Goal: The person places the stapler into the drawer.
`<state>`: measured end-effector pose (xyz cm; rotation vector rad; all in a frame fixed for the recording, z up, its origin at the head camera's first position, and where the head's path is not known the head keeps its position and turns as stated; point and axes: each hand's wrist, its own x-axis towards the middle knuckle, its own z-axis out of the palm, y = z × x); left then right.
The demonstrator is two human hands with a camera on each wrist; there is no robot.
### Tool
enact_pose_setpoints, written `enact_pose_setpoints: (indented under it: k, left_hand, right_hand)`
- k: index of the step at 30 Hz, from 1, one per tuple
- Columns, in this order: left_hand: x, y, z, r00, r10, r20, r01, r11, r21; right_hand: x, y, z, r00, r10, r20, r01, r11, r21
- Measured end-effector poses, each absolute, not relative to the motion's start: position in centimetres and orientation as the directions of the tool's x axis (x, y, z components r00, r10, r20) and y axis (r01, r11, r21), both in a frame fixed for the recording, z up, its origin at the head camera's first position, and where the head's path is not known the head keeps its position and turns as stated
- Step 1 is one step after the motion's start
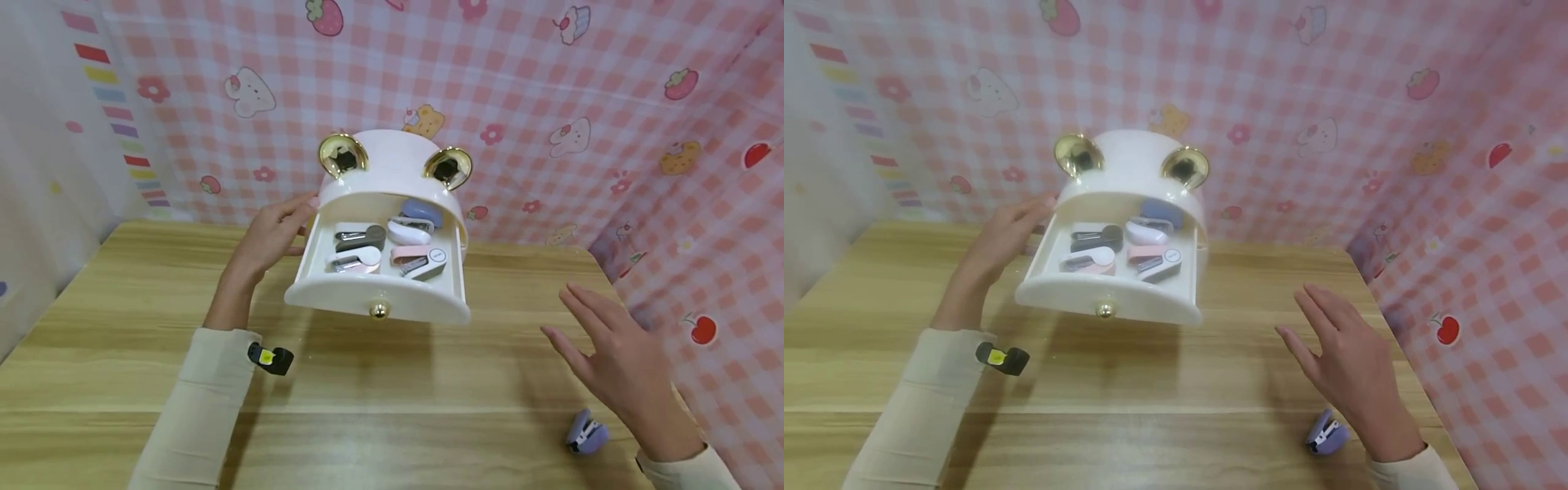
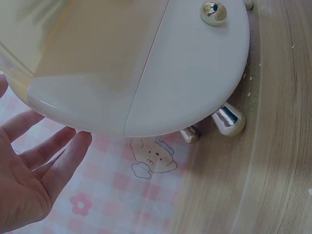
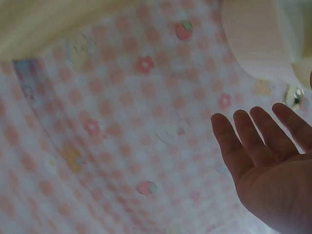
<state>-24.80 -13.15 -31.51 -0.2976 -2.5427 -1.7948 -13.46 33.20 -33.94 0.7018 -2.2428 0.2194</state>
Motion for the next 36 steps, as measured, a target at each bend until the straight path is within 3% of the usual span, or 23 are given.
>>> enact_pose_setpoints:
  k: [8,10,15,25,36]
  left_hand:
    - [-25.0,-13.3,-31.5,-0.982,0.129,0.138,0.174,0.329,0.928]
    - [-25.1,-13.3,-31.5,-0.982,0.121,0.143,0.176,0.331,0.927]
    - [-25.0,-13.2,-31.6,-0.983,0.123,0.139,0.173,0.332,0.927]
    - [-24.8,-13.2,-31.6,-0.981,0.139,0.138,0.178,0.331,0.927]
    - [-24.6,-13.2,-31.6,-0.980,0.146,0.133,0.175,0.331,0.927]
  right_hand:
    - [-11.2,34.6,-39.3,-0.639,-0.406,0.653,-0.529,0.849,0.010]
    - [-10.8,34.8,-40.3,-0.621,-0.414,0.665,-0.535,0.845,0.026]
    - [-9.6,35.3,-42.3,-0.652,-0.420,0.631,-0.514,0.857,0.039]
    - [-8.0,35.7,-43.5,-0.826,-0.377,0.418,-0.422,0.907,-0.016]
    - [-7.4,36.3,-44.2,-0.857,-0.362,0.367,-0.387,0.922,0.008]
